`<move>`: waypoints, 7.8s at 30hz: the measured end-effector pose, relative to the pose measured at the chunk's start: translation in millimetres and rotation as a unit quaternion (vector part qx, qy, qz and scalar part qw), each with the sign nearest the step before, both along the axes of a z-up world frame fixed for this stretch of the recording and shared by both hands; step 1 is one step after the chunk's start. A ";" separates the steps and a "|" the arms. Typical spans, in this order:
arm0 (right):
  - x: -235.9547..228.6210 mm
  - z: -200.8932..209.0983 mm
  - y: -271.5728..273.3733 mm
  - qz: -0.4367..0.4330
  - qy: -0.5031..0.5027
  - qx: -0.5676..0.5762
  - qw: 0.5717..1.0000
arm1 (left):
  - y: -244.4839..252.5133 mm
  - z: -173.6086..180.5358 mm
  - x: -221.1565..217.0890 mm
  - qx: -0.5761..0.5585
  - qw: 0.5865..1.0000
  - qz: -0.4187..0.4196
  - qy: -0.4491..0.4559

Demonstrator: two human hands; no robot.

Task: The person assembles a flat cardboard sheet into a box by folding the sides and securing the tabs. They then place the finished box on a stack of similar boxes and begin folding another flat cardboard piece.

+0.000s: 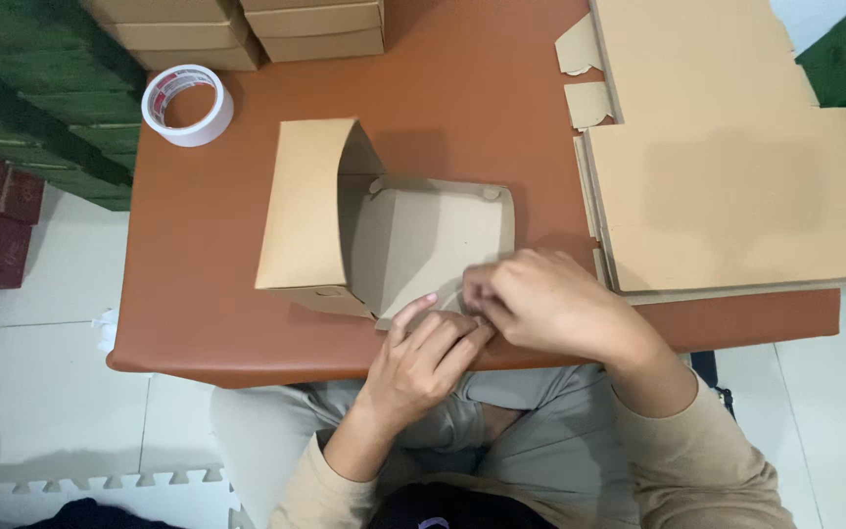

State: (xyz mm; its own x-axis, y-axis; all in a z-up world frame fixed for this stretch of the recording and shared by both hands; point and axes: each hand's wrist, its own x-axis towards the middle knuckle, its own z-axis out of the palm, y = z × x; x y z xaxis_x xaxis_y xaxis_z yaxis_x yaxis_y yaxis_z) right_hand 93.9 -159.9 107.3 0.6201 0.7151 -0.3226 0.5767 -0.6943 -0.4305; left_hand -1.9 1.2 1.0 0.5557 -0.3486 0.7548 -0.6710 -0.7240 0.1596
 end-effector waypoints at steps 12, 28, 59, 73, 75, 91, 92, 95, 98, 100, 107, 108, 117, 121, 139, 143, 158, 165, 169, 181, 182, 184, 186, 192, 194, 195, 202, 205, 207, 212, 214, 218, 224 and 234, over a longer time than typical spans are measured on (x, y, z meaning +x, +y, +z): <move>-13.4 -26.8 -65.7 -0.020 -0.203 0.343 0.917 | 32.4 20.0 -19.3 -0.218 0.969 -0.089 0.072; -61.7 -23.7 -9.0 -0.401 0.056 0.487 0.774 | 0.4 54.4 -32.3 0.008 0.993 0.049 -0.112; -44.2 -36.9 -1.2 -0.090 -0.222 0.289 0.927 | 85.8 53.4 -24.2 -0.162 0.961 0.033 0.222; -36.9 -41.6 16.1 -0.160 -0.274 0.071 0.946 | 79.3 65.5 -8.8 -0.013 0.947 0.181 0.265; -37.4 -42.4 19.0 -0.166 -0.275 0.057 0.945 | 78.0 63.9 -8.2 -0.003 0.946 0.187 0.265; -31.7 -25.1 15.7 -0.123 -0.240 0.017 0.963 | 100.6 40.5 -12.6 -0.103 0.947 0.124 0.280; -30.5 -24.4 16.3 -0.122 -0.238 0.016 0.963 | 100.1 42.8 -13.6 -0.104 0.946 0.124 0.281; -23.9 -20.8 18.4 -0.108 -0.224 -0.016 0.968 | 100.9 49.8 -10.5 -0.071 0.947 0.139 0.282; -22.9 -22.8 20.1 -0.109 -0.220 -0.023 0.969 | 103.5 46.1 -9.7 -0.077 0.943 0.140 0.292; -25.8 -23.0 19.5 -0.112 -0.224 -0.032 0.968 | 103.9 40.5 -11.1 -0.088 0.939 0.146 0.297; -63.1 12.5 12.9 -0.145 -0.162 -0.016 0.976 | 113.8 62.0 -21.5 -0.075 0.932 0.118 0.335; -67.0 19.6 13.3 -0.160 -0.142 -0.005 0.977 | 116.2 67.0 -21.2 -0.088 0.928 0.107 0.345; 25.9 0.2 -5.9 -0.264 -0.146 0.367 0.880 | 133.8 96.7 44.6 -0.222 0.914 0.099 0.324; 36.8 5.3 11.2 -0.248 -0.102 0.325 0.907 | 142.4 72.5 84.5 -0.179 0.905 0.160 0.351; 23.6 -42.7 9.9 -0.136 -0.249 0.330 0.901 | 134.0 35.0 42.6 0.068 0.972 0.221 0.034; 26.7 -42.6 14.5 -0.204 -0.240 0.329 0.890 | 125.4 53.6 39.6 0.012 0.976 0.206 0.068; 28.2 -27.4 11.8 -0.258 -0.130 0.252 0.924 | 120.6 26.7 57.7 0.014 0.961 0.269 0.064; -25.3 35.4 1.4 -0.111 -0.150 0.357 0.915 | 126.5 16.4 66.4 0.136 0.927 0.348 -0.031; -10.6 0.5 -11.3 -0.095 -0.203 0.363 0.904 | 130.1 18.5 58.2 0.082 0.954 0.286 0.045; -18.2 -16.6 -6.4 -0.122 -0.312 0.329 0.883 | 106.0 100.3 -10.6 -0.130 0.971 0.048 0.194; -18.3 -8.7 -1.9 -0.120 -0.312 0.330 0.883 | 109.4 94.3 -5.4 -0.130 0.971 0.049 0.193; -18.7 6.9 3.8 -0.126 -0.278 0.358 0.882 | 114.0 83.1 8.5 -0.125 0.967 0.116 0.188; -9.3 10.0 5.6 -0.121 -0.283 0.354 0.883 | 114.4 85.8 16.8 -0.140 0.963 0.115 0.198; 13.1 -7.3 1.0 -0.133 -0.258 0.364 0.885 | 121.1 93.6 22.4 -0.126 0.954 0.100 0.254; 11.5 -8.6 0.7 -0.137 -0.242 0.370 0.886 | 124.6 92.2 23.3 -0.093 0.956 0.099 0.260; 10.7 -11.3 -0.4 -0.138 -0.239 0.366 0.889 | 126.8 86.8 25.1 -0.092 0.956 0.081 0.266; 59.0 -45.3 24.3 -0.148 -0.070 0.479 0.863 | 120.2 64.9 75.2 -0.222 0.898 0.085 0.370; 73.6 -54.3 31.2 -0.160 -0.033 0.432 0.887 | 115.3 61.6 93.2 -0.266 0.877 0.085 0.390; 81.2 -54.1 30.9 -0.150 -0.034 0.431 0.889 | 120.3 47.0 100.4 -0.276 0.873 0.085 0.394; 100.7 -83.6 31.7 -0.129 -0.005 0.432 0.893 | 116.1 40.5 107.9 -0.306 0.884 0.054 0.349; 101.1 -93.0 27.2 -0.088 -0.044 0.478 0.873 | 121.7 30.1 107.9 -0.364 0.863 -0.007 0.349; 80.2 -64.1 37.3 -0.059 -0.025 0.509 0.858 | 127.5 30.9 108.7 -0.370 0.858 -0.123 0.335; 78.0 -66.9 35.9 -0.015 0.011 0.521 0.853 | 128.1 30.5 107.1 -0.353 0.867 -0.150 0.319; 89.2 -81.1 22.7 -0.119 -0.001 0.518 0.847 | 140.3 -0.7 131.6 -0.464 0.840 -0.011 0.281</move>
